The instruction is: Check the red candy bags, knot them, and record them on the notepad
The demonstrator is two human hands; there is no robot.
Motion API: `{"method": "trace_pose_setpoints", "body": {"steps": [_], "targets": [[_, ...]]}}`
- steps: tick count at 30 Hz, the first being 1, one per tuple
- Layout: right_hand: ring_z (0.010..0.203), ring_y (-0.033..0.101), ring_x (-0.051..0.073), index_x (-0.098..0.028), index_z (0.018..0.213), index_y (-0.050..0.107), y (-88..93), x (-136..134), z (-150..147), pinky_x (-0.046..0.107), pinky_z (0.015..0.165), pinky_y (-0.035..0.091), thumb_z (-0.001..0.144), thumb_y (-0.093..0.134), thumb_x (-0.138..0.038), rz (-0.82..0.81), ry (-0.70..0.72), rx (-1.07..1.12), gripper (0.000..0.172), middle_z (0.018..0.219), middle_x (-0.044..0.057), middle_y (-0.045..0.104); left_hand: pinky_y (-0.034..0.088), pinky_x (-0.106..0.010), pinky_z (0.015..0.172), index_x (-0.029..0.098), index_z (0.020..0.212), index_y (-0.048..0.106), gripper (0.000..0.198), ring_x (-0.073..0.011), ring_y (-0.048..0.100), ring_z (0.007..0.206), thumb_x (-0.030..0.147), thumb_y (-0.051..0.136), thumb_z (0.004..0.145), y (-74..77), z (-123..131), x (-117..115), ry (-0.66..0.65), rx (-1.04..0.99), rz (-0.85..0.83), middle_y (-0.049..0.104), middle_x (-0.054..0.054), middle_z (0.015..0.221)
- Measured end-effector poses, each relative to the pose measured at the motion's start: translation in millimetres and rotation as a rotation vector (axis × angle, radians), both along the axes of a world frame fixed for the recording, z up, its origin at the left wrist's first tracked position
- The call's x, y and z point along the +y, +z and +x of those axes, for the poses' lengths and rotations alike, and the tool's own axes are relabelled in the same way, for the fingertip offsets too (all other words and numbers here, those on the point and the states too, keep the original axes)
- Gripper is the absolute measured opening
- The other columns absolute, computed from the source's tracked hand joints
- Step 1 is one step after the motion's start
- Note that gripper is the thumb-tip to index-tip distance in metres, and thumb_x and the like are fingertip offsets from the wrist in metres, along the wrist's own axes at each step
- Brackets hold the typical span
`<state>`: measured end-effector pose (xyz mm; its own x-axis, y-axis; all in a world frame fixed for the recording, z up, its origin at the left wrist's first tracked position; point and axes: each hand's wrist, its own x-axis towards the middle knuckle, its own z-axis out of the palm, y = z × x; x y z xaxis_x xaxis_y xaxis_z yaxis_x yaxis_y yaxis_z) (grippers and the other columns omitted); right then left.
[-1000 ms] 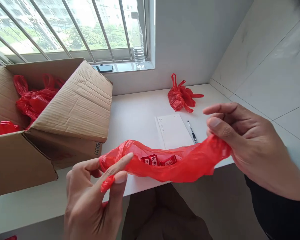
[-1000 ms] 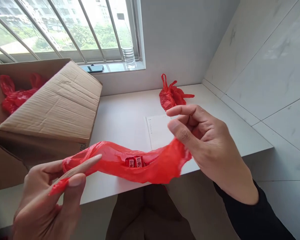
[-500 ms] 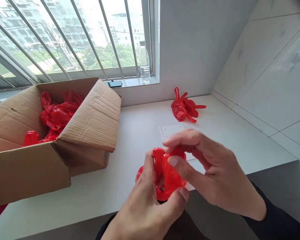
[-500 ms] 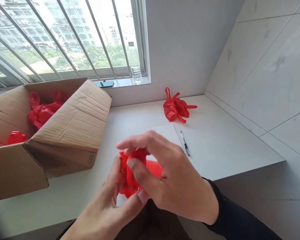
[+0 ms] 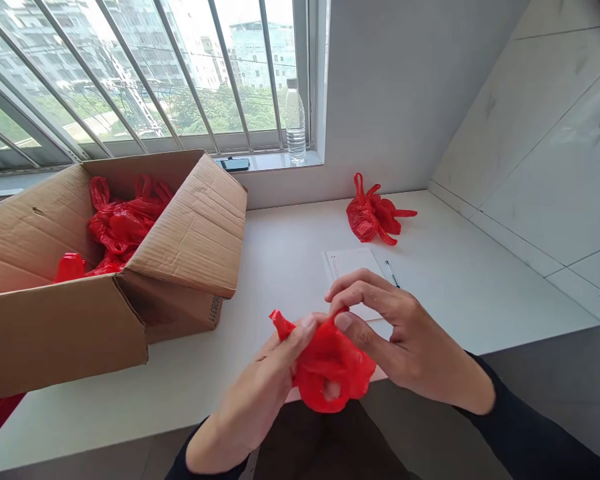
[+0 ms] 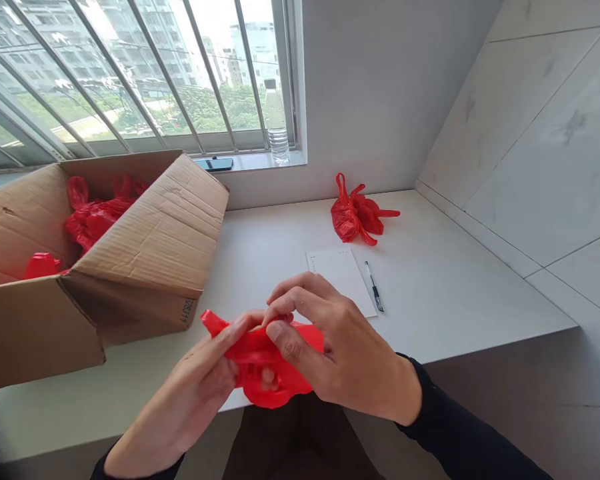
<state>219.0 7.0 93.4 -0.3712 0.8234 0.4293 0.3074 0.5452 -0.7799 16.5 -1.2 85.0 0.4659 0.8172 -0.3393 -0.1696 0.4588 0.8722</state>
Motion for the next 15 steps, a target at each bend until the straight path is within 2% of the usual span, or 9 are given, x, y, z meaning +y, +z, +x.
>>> {"method": "trace_pose_setpoints", "body": {"steps": [2, 4, 6, 8, 9, 11, 13, 15], "targets": [[0.11, 0.062, 0.013, -0.021, 0.099, 0.065, -1.7, -4.9, -2.1, 0.025, 0.096, 0.05, 0.098, 0.06, -0.018, 0.024, 0.025, 0.01, 0.006, 0.112, 0.003, 0.065, 0.053, -0.025, 0.074, 0.021, 0.096, 0.073, 0.027, -0.0149, 0.062, 0.074, 0.047, 0.067, 0.093, -2.7, -1.5, 4.6, 0.075, -0.074, -0.009, 0.066, -0.001, 0.078], [0.118, 0.059, 0.016, -0.023, 0.098, 0.065, -4.0, -7.3, -4.0, 0.028, 0.101, 0.048, 0.097, 0.063, -0.024, 0.016, 0.07, 0.032, 0.002, 0.116, 0.003, 0.065, 0.05, -0.02, 0.069, 0.019, 0.085, 0.073, 0.024, -0.0118, 0.059, 0.071, 0.041, 0.069, 0.093, -3.5, -3.1, 9.1, 0.065, -0.057, 0.059, 0.064, 0.0, 0.076], [0.13, 0.053, 0.019, -0.025, 0.113, 0.063, -8.4, -5.2, -5.6, 0.032, 0.108, 0.044, 0.098, 0.064, -0.036, -0.043, 0.084, 0.068, 0.019, 0.13, 0.005, 0.062, 0.048, -0.019, 0.067, 0.018, 0.079, 0.073, 0.025, -0.0107, 0.057, 0.07, 0.038, 0.07, 0.093, -3.1, -5.5, 11.2, -0.032, 0.01, 0.165, 0.063, 0.0, 0.075], [0.132, 0.052, 0.02, -0.027, 0.137, 0.053, -14.9, 0.5, -6.8, 0.035, 0.111, 0.042, 0.101, 0.057, -0.045, -0.159, 0.108, 0.095, 0.04, 0.139, 0.006, 0.058, 0.049, -0.022, 0.071, 0.019, 0.084, 0.075, 0.017, -0.0123, 0.059, 0.075, 0.034, 0.072, 0.092, -2.5, -8.9, 10.4, -0.111, 0.087, 0.306, 0.064, -0.001, 0.082], [0.125, 0.057, 0.02, -0.028, 0.143, 0.047, -18.7, 3.9, -7.2, 0.036, 0.107, 0.045, 0.104, 0.051, -0.048, -0.234, 0.128, 0.097, 0.045, 0.133, 0.006, 0.062, 0.05, -0.022, 0.072, 0.021, 0.09, 0.076, 0.012, -0.0133, 0.06, 0.078, 0.031, 0.071, 0.093, -2.6, -10.7, 9.4, -0.133, 0.131, 0.379, 0.065, -0.002, 0.086], [0.09, 0.063, 0.016, -0.03, 0.142, 0.048, -26.7, 10.3, -7.6, 0.031, 0.084, 0.051, 0.107, 0.039, -0.052, -0.39, 0.13, 0.094, 0.043, 0.098, 0.001, 0.067, 0.051, -0.023, 0.071, 0.024, 0.102, 0.075, 0.011, -0.0137, 0.063, 0.08, 0.026, 0.067, 0.095, -4.9, -13.7, 7.1, -0.125, 0.254, 0.529, 0.067, -0.002, 0.092], [0.063, 0.05, 0.012, -0.029, 0.131, 0.057, -34.4, 15.4, -7.3, 0.027, 0.062, 0.043, 0.107, 0.035, -0.054, -0.508, 0.081, 0.108, 0.04, 0.071, -0.005, 0.054, 0.051, -0.022, 0.071, 0.027, 0.112, 0.072, 0.021, -0.013, 0.065, 0.082, 0.016, 0.063, 0.096, -11.6, -14.9, 6.3, -0.035, 0.42, 0.729, 0.069, -0.001, 0.095], [0.059, 0.043, 0.011, -0.029, 0.125, 0.059, -41.6, 19.9, -6.3, 0.026, 0.057, 0.037, 0.107, 0.037, -0.051, -0.584, 0.079, 0.136, 0.037, 0.069, -0.006, 0.049, 0.052, -0.021, 0.073, 0.027, 0.116, 0.069, 0.033, -0.0122, 0.066, 0.085, 0.006, 0.06, 0.093, -22.6, -14.2, 7.7, 0.114, 0.581, 0.978, 0.07, 0.0, 0.1]]}}
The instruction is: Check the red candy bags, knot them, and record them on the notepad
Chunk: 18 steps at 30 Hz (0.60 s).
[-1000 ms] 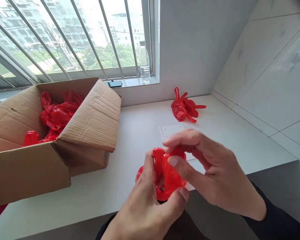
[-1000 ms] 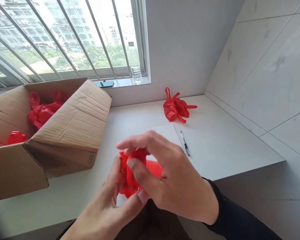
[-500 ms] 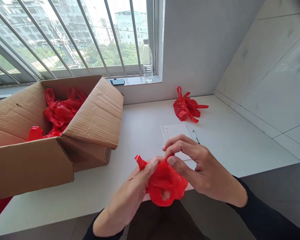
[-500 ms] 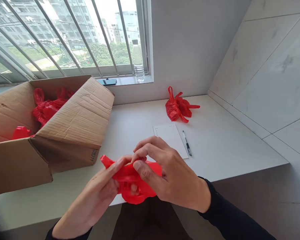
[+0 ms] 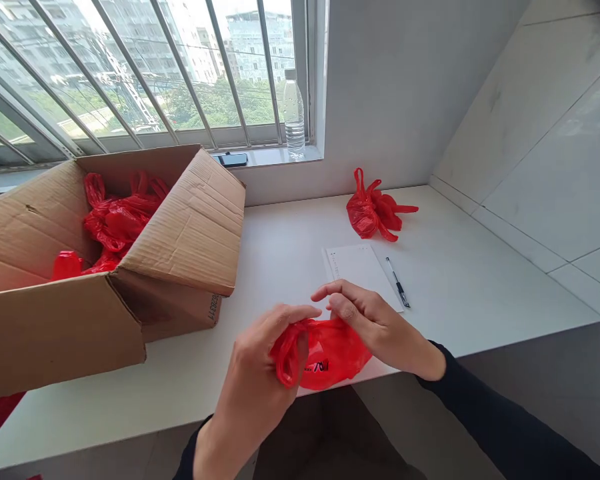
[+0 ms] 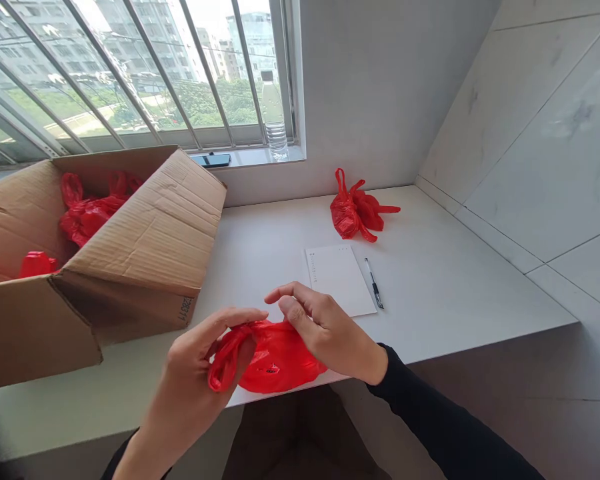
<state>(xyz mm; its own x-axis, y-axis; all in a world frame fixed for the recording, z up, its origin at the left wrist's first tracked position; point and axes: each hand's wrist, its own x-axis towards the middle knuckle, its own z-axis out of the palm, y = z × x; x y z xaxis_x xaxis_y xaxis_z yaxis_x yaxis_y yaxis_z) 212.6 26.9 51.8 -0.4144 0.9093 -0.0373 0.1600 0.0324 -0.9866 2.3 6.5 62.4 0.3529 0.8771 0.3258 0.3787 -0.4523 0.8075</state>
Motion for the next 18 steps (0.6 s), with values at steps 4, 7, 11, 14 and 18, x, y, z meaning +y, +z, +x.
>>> {"method": "trace_pose_setpoints", "body": {"steps": [4, 7, 11, 14, 18], "targets": [[0.068, 0.047, 0.011, -0.029, 0.136, 0.052, -12.5, 9.1, 2.1, 0.026, 0.065, 0.04, 0.106, 0.047, -0.035, -0.083, 0.22, 0.059, 0.032, 0.079, -0.005, 0.056, 0.053, -0.021, 0.078, 0.025, 0.117, 0.071, 0.037, -0.0122, 0.067, 0.094, 0.0, 0.059, 0.093, -23.2, 3.9, 6.5, 0.115, 0.082, 0.373, 0.068, -0.003, 0.109], [0.07, 0.047, 0.011, -0.024, 0.119, 0.061, -16.0, 12.9, 1.4, 0.026, 0.067, 0.04, 0.103, 0.052, -0.03, -0.042, 0.253, 0.068, 0.02, 0.08, -0.004, 0.057, 0.054, -0.026, 0.09, 0.029, 0.133, 0.065, 0.048, -0.0153, 0.064, 0.109, 0.0, 0.057, 0.096, -30.8, 4.7, 11.0, 0.095, 0.135, 0.449, 0.066, -0.005, 0.122], [0.087, 0.057, 0.014, -0.023, 0.099, 0.063, -12.4, 11.4, 2.8, 0.028, 0.079, 0.045, 0.102, 0.054, -0.035, 0.073, 0.056, 0.031, 0.016, 0.093, -0.001, 0.065, 0.05, -0.034, 0.104, 0.028, 0.156, 0.042, 0.061, -0.0199, 0.055, 0.129, 0.006, 0.053, 0.1, -37.5, -2.6, 10.8, 0.041, 0.236, 0.393, 0.06, -0.008, 0.142], [0.092, 0.061, 0.016, -0.025, 0.098, 0.062, -16.6, 10.6, 17.8, 0.029, 0.081, 0.045, 0.102, 0.054, -0.037, 0.156, -0.108, -0.107, 0.016, 0.096, -0.001, 0.067, 0.045, -0.041, 0.112, 0.025, 0.16, 0.033, 0.06, -0.0232, 0.049, 0.139, 0.009, 0.045, 0.103, -54.7, -21.5, 3.4, 0.032, 0.317, 0.359, 0.054, -0.01, 0.152], [0.09, 0.062, 0.019, -0.025, 0.101, 0.06, -37.3, 9.6, 47.2, 0.034, 0.081, 0.047, 0.101, 0.052, -0.045, 0.075, -0.357, -0.264, 0.022, 0.096, 0.001, 0.066, 0.048, -0.046, 0.109, 0.03, 0.156, 0.042, 0.055, -0.0258, 0.052, 0.136, 0.013, 0.047, 0.103, -82.2, -57.4, -8.0, 0.142, 0.441, 0.315, 0.06, -0.008, 0.147]]}}
